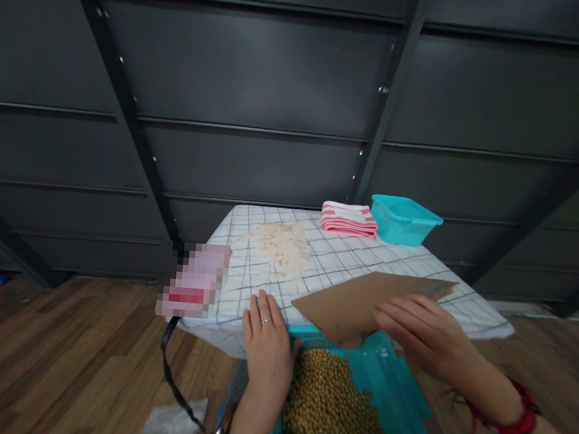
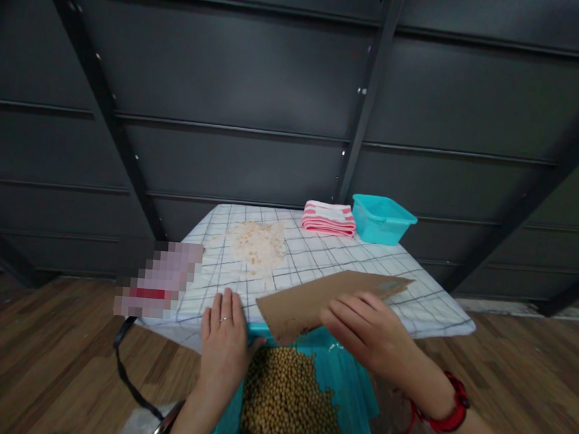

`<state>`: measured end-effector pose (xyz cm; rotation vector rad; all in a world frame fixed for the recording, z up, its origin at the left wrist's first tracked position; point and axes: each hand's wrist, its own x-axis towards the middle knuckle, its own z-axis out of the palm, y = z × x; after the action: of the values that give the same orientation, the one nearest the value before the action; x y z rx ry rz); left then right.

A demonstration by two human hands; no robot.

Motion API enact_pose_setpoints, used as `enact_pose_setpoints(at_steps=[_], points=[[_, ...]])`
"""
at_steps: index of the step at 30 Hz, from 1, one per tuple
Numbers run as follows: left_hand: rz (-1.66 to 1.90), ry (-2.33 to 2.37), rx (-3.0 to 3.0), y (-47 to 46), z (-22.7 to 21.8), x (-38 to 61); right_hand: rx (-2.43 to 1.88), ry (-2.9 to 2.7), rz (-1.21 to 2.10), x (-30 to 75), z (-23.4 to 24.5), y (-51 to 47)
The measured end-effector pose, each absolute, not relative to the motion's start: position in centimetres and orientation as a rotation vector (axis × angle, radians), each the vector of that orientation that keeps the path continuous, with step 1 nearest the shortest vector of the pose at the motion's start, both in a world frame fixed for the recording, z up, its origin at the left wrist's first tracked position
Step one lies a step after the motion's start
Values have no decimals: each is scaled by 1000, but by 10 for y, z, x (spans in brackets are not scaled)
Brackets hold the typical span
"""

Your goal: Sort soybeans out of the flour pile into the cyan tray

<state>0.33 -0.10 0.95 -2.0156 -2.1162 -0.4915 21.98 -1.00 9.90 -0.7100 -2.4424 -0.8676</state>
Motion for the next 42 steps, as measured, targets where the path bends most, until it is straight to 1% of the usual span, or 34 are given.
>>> enact_pose_setpoints(at_steps=[5,9,17,21,28,37,40,42], points=[[-527,-2040,-1978,0,0,2,-698,-2365,-1064,202,90,16],[-522,-2012,-1965,1,-2,2,-643,-2322,-1122,198,91,35],[-551,-2068,-1933,4,-5,4,-598,-2332,-1040,213,109,17],[-538,-2066,-1943,4,-6,3,-606,-2377,-998,207,105,11],[-557,-2052,-1899,6,-11,4,-587,-2311,-1081,201,92,47],[-558,-2044,-1914,5,-9,3,-644,-2219,-958,234,132,85],[-563,-2031,-1918,4,-9,3,-711,-2146,-952,231,133,111],[-573,-2014,-1912,5,-11,3,-734,-2090,-1007,223,126,128]])
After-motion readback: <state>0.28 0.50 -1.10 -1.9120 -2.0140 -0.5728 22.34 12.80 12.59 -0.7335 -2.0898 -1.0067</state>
